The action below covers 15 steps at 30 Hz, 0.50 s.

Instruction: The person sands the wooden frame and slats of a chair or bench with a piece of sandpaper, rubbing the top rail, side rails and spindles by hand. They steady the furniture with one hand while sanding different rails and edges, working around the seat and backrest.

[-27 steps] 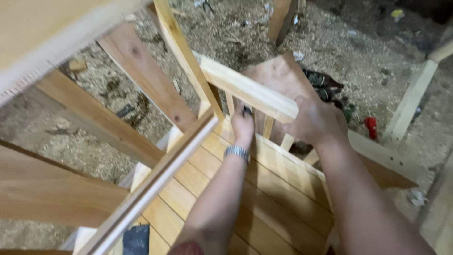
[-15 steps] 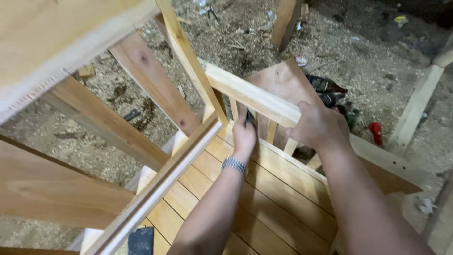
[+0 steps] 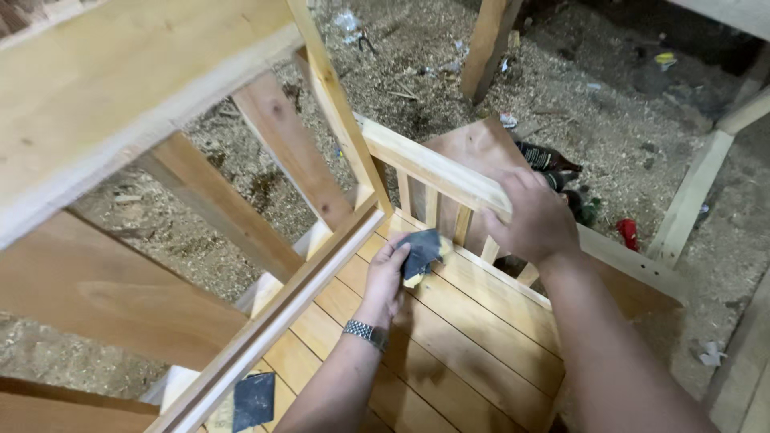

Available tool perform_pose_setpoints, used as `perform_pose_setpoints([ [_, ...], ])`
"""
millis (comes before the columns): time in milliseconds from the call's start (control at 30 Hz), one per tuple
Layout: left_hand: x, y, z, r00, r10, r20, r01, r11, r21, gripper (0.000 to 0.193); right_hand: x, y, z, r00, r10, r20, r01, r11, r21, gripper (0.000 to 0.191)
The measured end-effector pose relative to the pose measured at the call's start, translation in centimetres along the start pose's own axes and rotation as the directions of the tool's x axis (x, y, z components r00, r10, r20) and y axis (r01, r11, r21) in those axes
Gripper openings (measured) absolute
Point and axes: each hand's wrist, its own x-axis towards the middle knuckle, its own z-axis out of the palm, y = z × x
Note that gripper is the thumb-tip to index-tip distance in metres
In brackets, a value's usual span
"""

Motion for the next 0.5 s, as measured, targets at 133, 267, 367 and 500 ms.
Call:
perform_pose_setpoints([
  [133, -1.2, 3.1, 0.4, 0.984, -0.012, 0.175, -0.007, 0.994, 0.111, 0.036, -5.4, -3.2, 4.0, 0.947, 0.248, -0.203, -0.223, 0.965, 0.135, 0.044],
  [267, -2.1, 3.9, 0.5, 0.967, -0.007, 0.256, -0.050, 0.976, 0.214, 0.041, -9.8, -7.1, 8.0, 0.777, 0.617, 0.128, -0.455, 0.408, 0.792, 0.057],
  [367, -2.6, 3.9, 0.2, 0.930, -0.035, 0.365, -0.080, 0.952, 0.296, 0.044, -11.0, -8.6, 8.9, 0.474, 0.586, 0.658, -0.658, -0.261, 0.706, 0.043],
  [500, -2.8, 4.6, -2.2, 0.933, 0.036, 0.358, -0.220, 0.843, 0.491, 0.043, -10.4, -9.9, 9.8, 0.464, 0.634, 0.618, -0.693, -0.175, 0.699, 0.027],
])
